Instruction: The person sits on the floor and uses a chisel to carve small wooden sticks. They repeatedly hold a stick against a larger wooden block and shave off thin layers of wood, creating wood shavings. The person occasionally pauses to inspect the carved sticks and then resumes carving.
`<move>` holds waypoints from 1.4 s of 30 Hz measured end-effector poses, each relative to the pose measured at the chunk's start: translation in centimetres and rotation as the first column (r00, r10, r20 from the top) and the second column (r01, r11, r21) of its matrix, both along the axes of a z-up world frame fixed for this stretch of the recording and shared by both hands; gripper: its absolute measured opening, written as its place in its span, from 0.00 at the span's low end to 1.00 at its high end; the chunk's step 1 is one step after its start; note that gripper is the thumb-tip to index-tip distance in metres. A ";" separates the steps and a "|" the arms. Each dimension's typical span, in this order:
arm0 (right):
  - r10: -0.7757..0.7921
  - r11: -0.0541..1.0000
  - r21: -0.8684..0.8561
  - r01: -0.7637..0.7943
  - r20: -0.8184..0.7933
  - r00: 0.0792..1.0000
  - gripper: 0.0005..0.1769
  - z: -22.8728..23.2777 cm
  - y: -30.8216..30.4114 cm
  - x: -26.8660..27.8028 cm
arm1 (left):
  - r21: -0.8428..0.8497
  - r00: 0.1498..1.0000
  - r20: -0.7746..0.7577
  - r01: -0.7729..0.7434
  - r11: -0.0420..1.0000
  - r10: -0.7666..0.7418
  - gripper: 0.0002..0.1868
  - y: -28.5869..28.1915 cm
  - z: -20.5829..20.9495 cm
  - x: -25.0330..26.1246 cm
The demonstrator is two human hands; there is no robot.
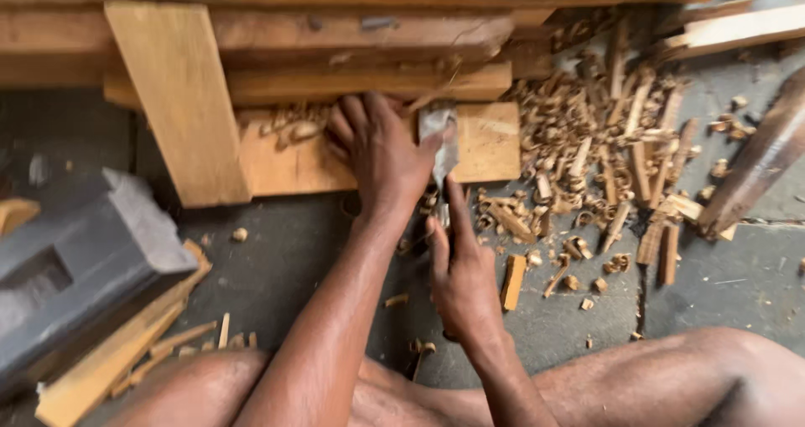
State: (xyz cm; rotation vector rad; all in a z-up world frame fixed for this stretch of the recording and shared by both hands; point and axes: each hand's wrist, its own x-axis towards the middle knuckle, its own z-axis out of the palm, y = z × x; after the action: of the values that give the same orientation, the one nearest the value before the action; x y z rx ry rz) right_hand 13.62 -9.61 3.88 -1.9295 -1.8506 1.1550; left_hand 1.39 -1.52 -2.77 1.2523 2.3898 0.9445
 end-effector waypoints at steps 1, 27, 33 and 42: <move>-0.019 1.000 -0.012 0.019 -0.014 1.000 0.35 0.0 0.1 0.2 | -0.015 1.000 0.020 0.017 1.000 -0.017 0.39 0.6 0.7 0.0; -0.039 0.979 -0.204 -0.003 -0.203 0.978 0.37 1.8 -5.6 6.8 | -0.096 0.803 0.595 0.100 0.990 -0.024 0.07 1.3 2.4 -0.8; 0.036 0.998 -0.045 -0.042 -0.135 0.990 0.35 0.6 -6.0 6.7 | -0.085 0.944 0.327 0.082 0.993 -0.050 0.10 1.0 2.0 -0.4; 0.086 0.996 0.023 -0.084 -0.076 0.993 0.34 0.8 -3.8 4.2 | -0.237 0.980 0.056 0.200 0.951 -0.193 0.58 -1.2 2.2 -0.9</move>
State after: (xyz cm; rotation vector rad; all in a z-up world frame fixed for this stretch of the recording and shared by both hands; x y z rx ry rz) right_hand 17.87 -13.45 4.73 -1.7857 -1.9131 1.2132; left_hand 0.52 -2.72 -0.61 1.3376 2.2240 0.5894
